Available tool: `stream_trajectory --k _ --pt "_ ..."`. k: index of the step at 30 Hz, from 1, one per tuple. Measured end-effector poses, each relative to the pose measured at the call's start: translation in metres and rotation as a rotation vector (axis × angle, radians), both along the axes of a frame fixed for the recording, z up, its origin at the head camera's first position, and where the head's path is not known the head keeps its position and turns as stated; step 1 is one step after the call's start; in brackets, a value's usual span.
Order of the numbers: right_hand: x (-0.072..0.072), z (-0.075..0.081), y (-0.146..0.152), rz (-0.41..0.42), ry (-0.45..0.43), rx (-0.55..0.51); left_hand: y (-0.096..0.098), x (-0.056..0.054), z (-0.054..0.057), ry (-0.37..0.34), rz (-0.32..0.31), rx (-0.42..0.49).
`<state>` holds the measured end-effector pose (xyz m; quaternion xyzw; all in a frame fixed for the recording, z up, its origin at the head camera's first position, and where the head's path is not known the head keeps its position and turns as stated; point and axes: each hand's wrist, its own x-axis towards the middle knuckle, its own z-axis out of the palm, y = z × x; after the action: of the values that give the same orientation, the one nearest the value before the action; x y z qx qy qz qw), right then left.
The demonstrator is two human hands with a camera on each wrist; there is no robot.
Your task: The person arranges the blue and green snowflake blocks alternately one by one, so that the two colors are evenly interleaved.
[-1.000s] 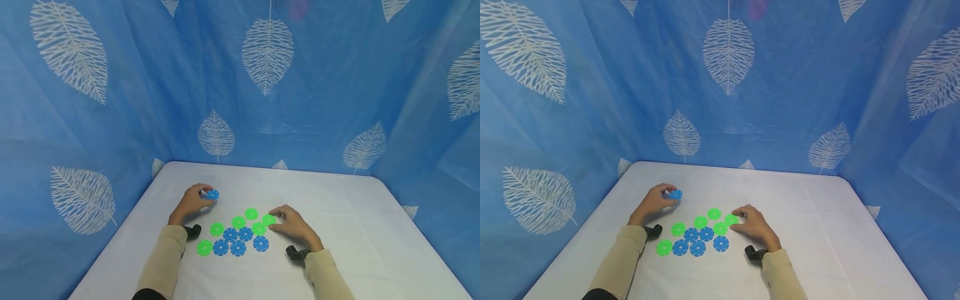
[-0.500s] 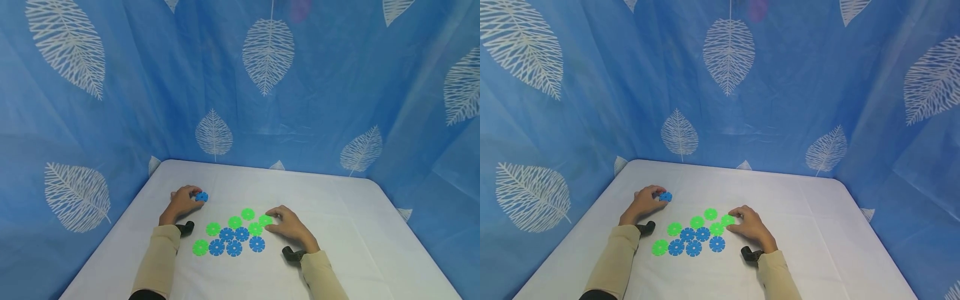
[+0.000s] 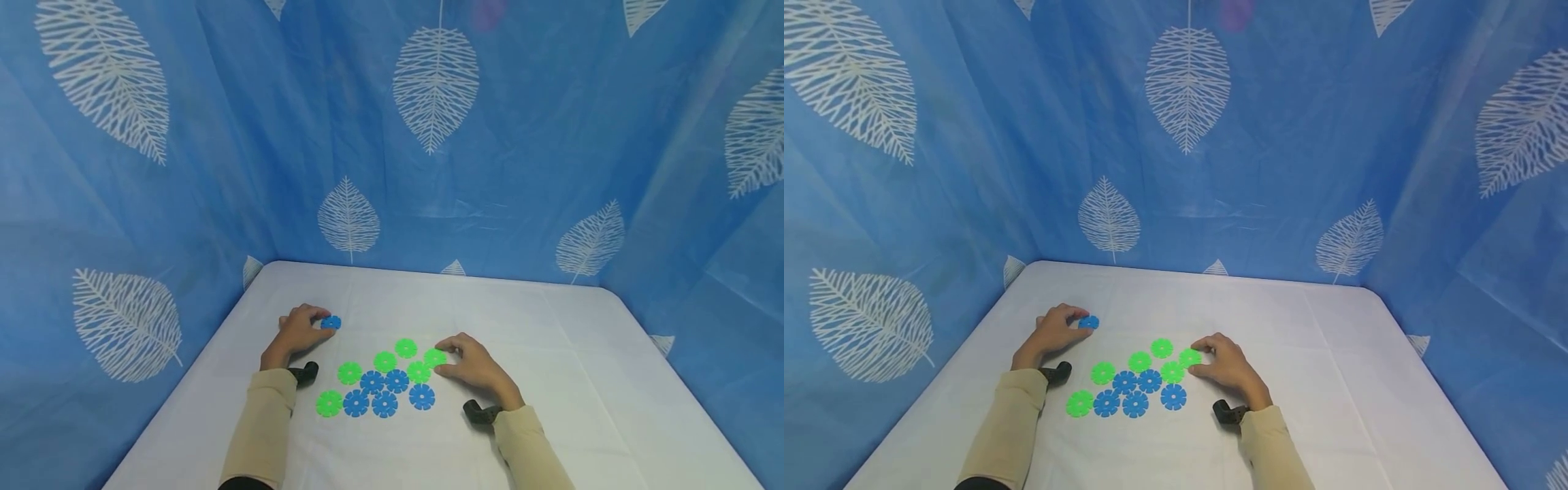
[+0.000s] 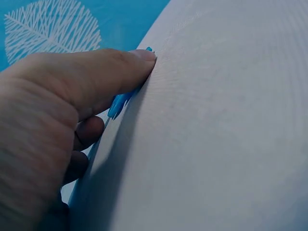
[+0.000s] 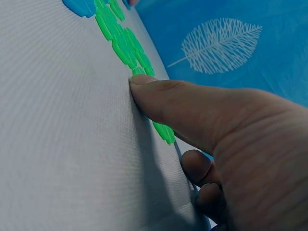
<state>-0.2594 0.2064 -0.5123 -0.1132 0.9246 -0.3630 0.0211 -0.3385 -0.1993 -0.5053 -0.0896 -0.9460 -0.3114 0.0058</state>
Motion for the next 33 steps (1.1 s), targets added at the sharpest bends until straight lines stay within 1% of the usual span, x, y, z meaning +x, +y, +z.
stream_trajectory --k 3,7,11,15,23,30,33 --pt "0.001 0.001 0.000 0.004 0.007 -0.006 0.000 0.001 0.000 -0.010 -0.006 -0.026" --pt "0.001 0.001 -0.002 0.007 0.013 -0.017 -0.003 0.001 -0.004 -0.014 -0.010 -0.038" --pt "0.001 0.000 -0.002 -0.006 0.022 -0.004 -0.004 0.002 -0.009 -0.012 -0.013 -0.014" --pt "0.001 -0.001 0.000 -0.017 0.035 0.015 -0.003 0.002 -0.011 -0.007 -0.002 0.002" --pt "0.001 0.002 -0.001 -0.019 0.056 0.021 -0.003 0.001 -0.014 0.012 0.004 0.010" --pt "0.005 0.002 -0.001 -0.031 0.098 0.075 -0.003 0.001 -0.014 0.012 -0.004 -0.007" --pt "0.005 0.000 0.000 -0.035 0.137 0.099 -0.001 0.002 -0.013 0.014 -0.007 -0.011"
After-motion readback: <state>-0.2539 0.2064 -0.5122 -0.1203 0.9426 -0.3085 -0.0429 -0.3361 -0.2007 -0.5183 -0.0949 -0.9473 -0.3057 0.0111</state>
